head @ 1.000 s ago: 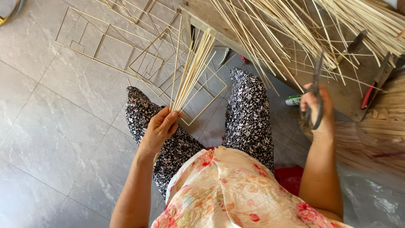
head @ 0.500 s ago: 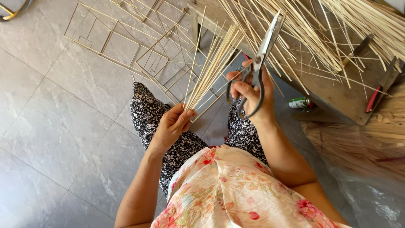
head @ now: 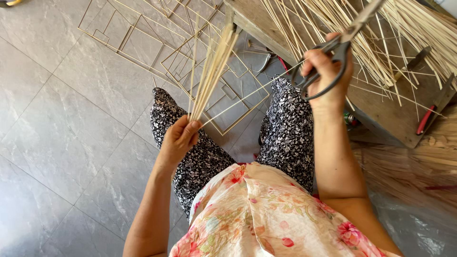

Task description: The person sits on a low stool and weaves thin bamboo strips through a rectangular wire frame. They repeatedly pick up strips, thread them through the frame, and trim excess length with shears. The person also uses a knife to smooth or trim the ends of the strips.

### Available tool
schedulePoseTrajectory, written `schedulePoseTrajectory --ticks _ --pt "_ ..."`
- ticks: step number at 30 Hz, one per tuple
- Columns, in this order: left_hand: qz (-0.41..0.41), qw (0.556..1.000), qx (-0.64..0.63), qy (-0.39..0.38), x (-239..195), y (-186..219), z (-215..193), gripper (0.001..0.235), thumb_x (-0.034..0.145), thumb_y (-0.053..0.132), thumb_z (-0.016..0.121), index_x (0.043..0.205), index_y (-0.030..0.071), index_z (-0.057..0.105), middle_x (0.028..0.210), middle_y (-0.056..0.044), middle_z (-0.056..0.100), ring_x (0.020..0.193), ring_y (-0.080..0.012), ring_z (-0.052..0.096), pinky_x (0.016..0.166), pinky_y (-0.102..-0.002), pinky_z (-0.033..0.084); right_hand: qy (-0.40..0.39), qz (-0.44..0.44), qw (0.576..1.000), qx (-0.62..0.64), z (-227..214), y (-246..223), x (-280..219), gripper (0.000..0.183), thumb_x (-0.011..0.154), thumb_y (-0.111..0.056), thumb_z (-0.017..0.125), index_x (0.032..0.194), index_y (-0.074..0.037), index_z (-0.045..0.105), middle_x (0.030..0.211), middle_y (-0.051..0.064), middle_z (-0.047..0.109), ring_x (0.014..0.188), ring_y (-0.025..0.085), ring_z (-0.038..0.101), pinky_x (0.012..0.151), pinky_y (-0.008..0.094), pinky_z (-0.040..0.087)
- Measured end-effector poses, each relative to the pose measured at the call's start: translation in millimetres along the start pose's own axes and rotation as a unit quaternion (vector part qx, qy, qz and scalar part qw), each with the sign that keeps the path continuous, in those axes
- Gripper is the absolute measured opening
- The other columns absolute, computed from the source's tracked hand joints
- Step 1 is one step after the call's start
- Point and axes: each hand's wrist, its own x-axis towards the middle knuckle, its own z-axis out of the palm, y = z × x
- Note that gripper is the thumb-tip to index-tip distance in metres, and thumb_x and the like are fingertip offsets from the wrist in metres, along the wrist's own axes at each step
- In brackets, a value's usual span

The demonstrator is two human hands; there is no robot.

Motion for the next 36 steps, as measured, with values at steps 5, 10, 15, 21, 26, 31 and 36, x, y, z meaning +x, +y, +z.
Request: schedulePoseTrajectory --ticks 5,10,15,21,26,31,36 --pt "-0.039 0.997 -0.063 -0.009 -8.2 5.8 -7.3 0.025 0.103 0.033 0.059 0.101 0.008 0.065 0.063 0.007 0.047 0.053 -0.0034 0.037 0.046 -0.021 0.027 0.037 -0.026 0.999 0.000 -32.4 -10.1 13.1 0.042 0.097 -0.002 0.083 0.128 -0.001 0.056 0.094 0.014 0.071 0.069 0.019 0.068 0.062 0.029 0.059" --pt "-0.033 0.997 -0.068 -0.010 -6.8 13.7 -9.8 0.025 0.098 0.032 0.068 0.101 0.007 0.067 0.063 0.008 0.044 0.052 -0.0027 0.036 0.045 -0.022 0.027 0.062 -0.039 0.997 -0.005 -59.9 -8.6 20.6 0.043 0.097 0.000 0.084 0.129 -0.001 0.055 0.094 0.015 0.071 0.069 0.019 0.068 0.061 0.029 0.059" --pt "-0.033 0.996 -0.076 0.039 -6.5 12.2 -17.7 0.024 0.097 0.032 0.068 0.102 0.008 0.067 0.060 0.009 0.043 0.049 -0.0023 0.034 0.043 -0.021 0.025 0.111 -0.018 0.993 -0.020 -88.0 -15.3 19.0 0.040 0.101 -0.003 0.082 0.131 0.000 0.056 0.096 0.014 0.069 0.072 0.021 0.069 0.062 0.031 0.059" --pt "-0.034 0.991 -0.114 0.058 -2.4 4.2 -20.9 0.023 0.097 0.030 0.068 0.102 0.008 0.068 0.061 0.008 0.045 0.049 -0.0022 0.035 0.042 -0.020 0.026 0.039 0.068 0.991 -0.107 -101.7 -10.8 -34.2 0.040 0.102 -0.030 0.078 0.127 -0.007 0.056 0.096 0.007 0.066 0.084 0.014 0.062 0.070 0.027 0.052" --pt "-0.037 0.987 -0.136 0.083 3.7 2.6 -19.8 0.021 0.098 0.029 0.069 0.102 0.009 0.068 0.061 0.008 0.046 0.049 -0.0019 0.034 0.042 -0.020 0.025 0.031 0.156 0.978 -0.134 -99.5 2.8 -70.4 0.045 0.094 -0.038 0.077 0.123 -0.009 0.057 0.102 0.007 0.069 0.086 0.012 0.063 0.072 0.024 0.054" --pt "-0.042 0.986 -0.145 0.068 10.7 1.4 -16.0 0.020 0.098 0.029 0.068 0.101 0.009 0.068 0.062 0.008 0.045 0.048 -0.0017 0.033 0.041 -0.020 0.024 -0.130 0.235 0.949 -0.167 -89.5 19.3 -83.7 0.051 0.087 -0.031 0.080 0.127 -0.007 0.058 0.107 0.006 0.071 0.093 0.012 0.067 0.080 0.024 0.057" --pt "-0.039 0.994 -0.094 0.033 12.7 -2.7 -4.9 0.023 0.101 0.031 0.065 0.102 0.008 0.066 0.062 0.007 0.046 0.047 -0.0022 0.035 0.041 -0.021 0.025 -0.182 0.255 0.941 -0.130 -69.6 43.5 -71.2 0.050 0.088 -0.028 0.082 0.129 -0.009 0.061 0.100 0.002 0.068 0.083 0.006 0.060 0.069 0.020 0.050"
